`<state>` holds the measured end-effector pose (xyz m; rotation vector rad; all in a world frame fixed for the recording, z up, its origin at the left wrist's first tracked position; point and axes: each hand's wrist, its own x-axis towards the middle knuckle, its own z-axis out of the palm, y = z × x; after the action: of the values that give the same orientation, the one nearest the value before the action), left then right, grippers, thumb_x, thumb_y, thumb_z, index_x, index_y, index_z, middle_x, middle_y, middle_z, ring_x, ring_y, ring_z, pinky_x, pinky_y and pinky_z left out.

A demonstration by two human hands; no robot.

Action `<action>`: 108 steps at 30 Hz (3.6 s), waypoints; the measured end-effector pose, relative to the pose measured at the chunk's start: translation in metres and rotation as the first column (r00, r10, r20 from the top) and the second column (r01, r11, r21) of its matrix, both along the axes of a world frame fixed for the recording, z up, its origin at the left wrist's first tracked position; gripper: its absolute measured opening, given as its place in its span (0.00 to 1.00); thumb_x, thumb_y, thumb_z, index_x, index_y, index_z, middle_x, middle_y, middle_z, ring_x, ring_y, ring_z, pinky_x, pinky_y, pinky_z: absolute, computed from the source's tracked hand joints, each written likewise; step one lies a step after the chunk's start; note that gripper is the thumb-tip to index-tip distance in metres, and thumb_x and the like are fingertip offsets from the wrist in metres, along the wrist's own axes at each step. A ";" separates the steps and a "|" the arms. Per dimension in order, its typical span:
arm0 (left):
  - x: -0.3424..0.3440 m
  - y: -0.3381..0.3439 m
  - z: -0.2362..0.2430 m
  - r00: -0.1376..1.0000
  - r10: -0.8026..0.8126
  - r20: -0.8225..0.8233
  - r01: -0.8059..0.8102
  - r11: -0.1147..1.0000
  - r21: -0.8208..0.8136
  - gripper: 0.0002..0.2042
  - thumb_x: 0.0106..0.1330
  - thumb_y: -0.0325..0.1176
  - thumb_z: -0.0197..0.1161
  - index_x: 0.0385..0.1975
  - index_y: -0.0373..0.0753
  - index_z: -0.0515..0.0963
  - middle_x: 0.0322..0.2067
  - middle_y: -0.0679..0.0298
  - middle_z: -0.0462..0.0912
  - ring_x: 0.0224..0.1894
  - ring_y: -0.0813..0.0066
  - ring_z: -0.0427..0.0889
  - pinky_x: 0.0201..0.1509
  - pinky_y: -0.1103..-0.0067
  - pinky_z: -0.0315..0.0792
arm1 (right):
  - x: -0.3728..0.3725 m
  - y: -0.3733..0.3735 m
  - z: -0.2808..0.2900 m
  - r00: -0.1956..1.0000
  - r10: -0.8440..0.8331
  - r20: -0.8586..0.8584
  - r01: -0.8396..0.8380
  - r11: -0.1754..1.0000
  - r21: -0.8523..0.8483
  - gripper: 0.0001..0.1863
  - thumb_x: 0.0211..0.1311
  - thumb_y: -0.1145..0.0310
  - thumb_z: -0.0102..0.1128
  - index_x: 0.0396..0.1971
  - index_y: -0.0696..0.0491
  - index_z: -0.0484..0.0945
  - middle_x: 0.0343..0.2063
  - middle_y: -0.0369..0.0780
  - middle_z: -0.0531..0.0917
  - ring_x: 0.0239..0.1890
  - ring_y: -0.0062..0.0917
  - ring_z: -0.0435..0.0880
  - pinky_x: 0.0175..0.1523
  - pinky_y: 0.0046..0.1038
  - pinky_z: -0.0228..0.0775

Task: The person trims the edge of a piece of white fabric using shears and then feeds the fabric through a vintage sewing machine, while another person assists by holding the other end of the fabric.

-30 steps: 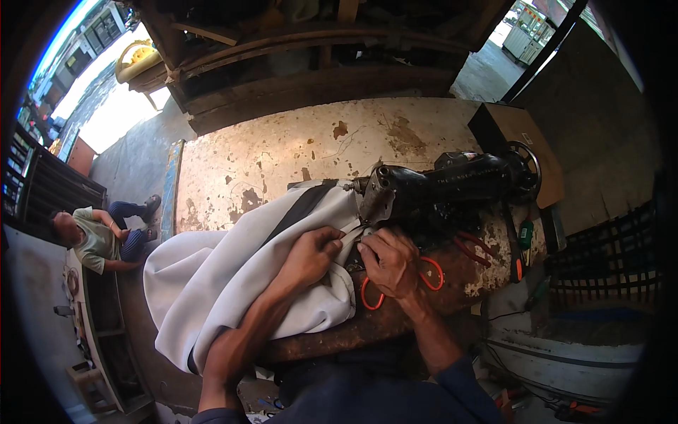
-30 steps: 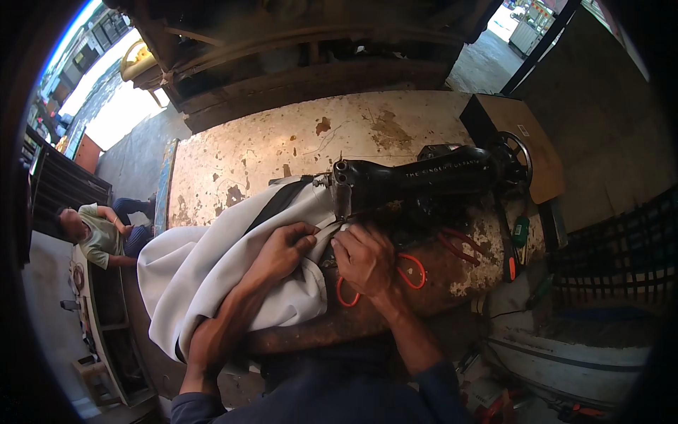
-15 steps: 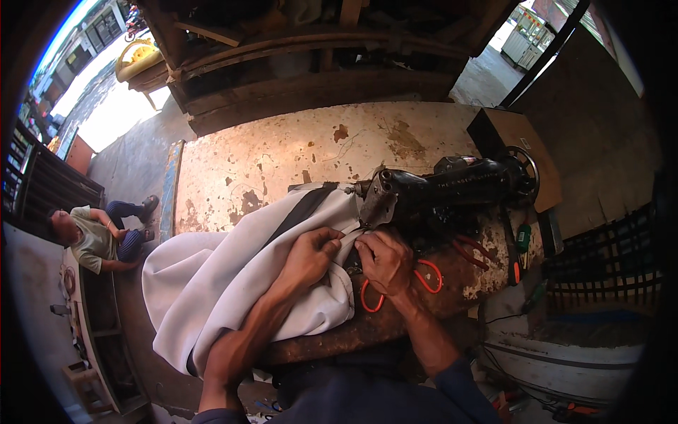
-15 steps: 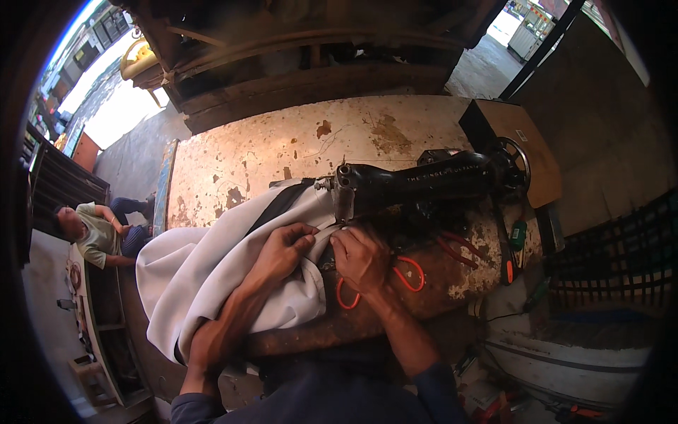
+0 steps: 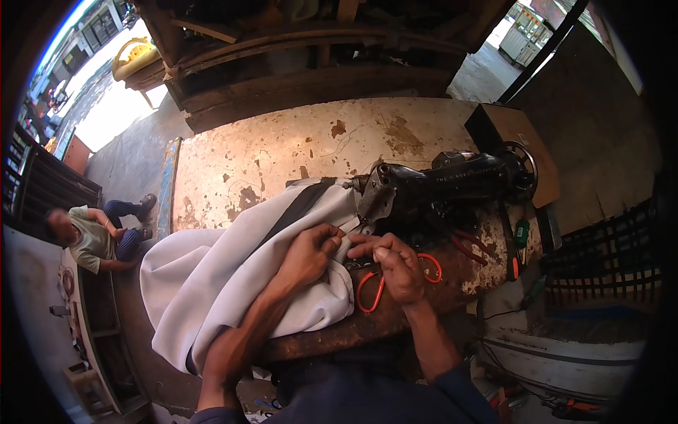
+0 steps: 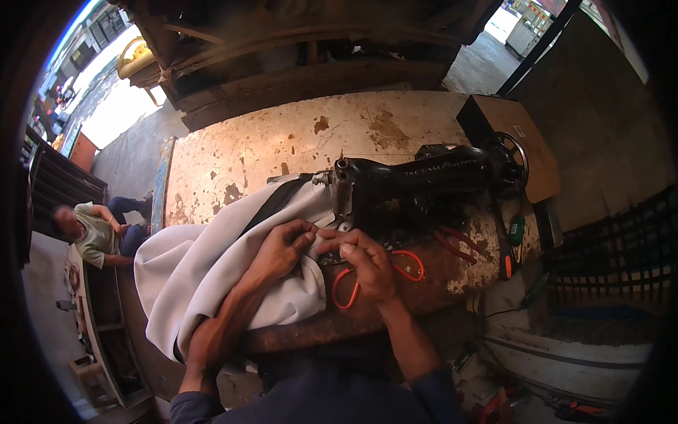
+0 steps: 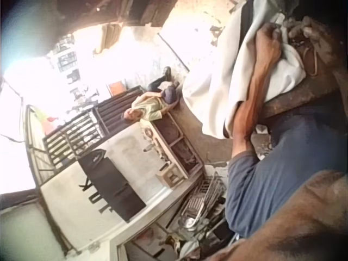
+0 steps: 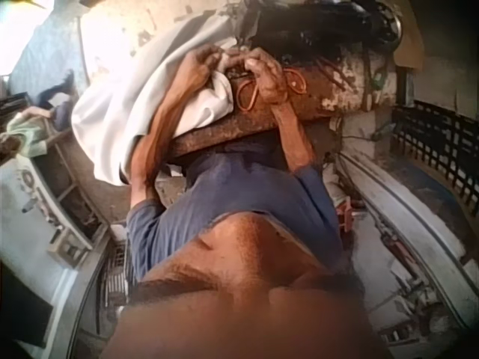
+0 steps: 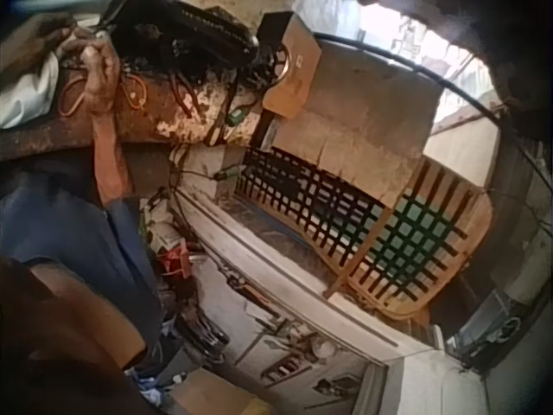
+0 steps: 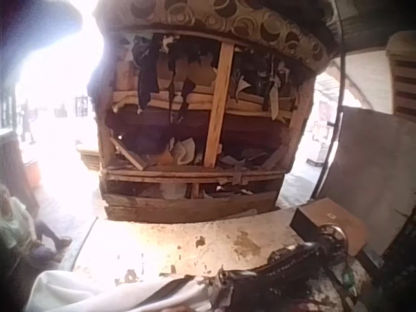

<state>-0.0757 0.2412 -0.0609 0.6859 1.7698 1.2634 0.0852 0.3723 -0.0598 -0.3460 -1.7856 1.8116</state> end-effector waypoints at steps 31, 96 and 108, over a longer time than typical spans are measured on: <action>0.011 -0.003 -0.006 0.965 -0.077 -0.251 0.091 0.995 0.047 0.11 0.76 0.32 0.62 0.49 0.31 0.83 0.41 0.51 0.89 0.46 0.66 0.87 0.55 0.69 0.77 | -0.001 -0.002 -0.021 0.990 -0.104 0.094 0.131 0.925 -0.358 0.05 0.74 0.69 0.57 0.38 0.54 0.77 0.26 0.35 0.73 0.29 0.24 0.74 0.30 0.26 0.69; 0.080 -0.065 -0.004 0.560 -0.445 -0.699 0.649 0.760 0.036 0.17 0.68 0.40 0.67 0.55 0.43 0.84 0.62 0.63 0.83 0.77 0.59 0.65 0.80 0.54 0.56 | 0.021 -0.002 0.036 0.802 -0.223 0.554 -0.189 0.785 0.589 0.08 0.60 0.68 0.67 0.36 0.55 0.85 0.30 0.42 0.85 0.31 0.35 0.88 0.39 0.36 0.79; 0.080 -0.064 0.001 0.586 -0.448 -0.675 0.652 0.756 0.064 0.17 0.66 0.39 0.69 0.53 0.43 0.85 0.61 0.63 0.83 0.77 0.58 0.66 0.79 0.54 0.57 | 0.033 -0.005 0.046 0.912 0.082 0.401 -0.218 0.926 0.308 0.09 0.65 0.71 0.70 0.43 0.56 0.86 0.41 0.42 0.84 0.43 0.36 0.83 0.51 0.36 0.76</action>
<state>0.0046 0.1767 -0.0601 1.8824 1.6149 0.8972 0.1185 0.3671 -0.0139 -0.4518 -2.4229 1.5575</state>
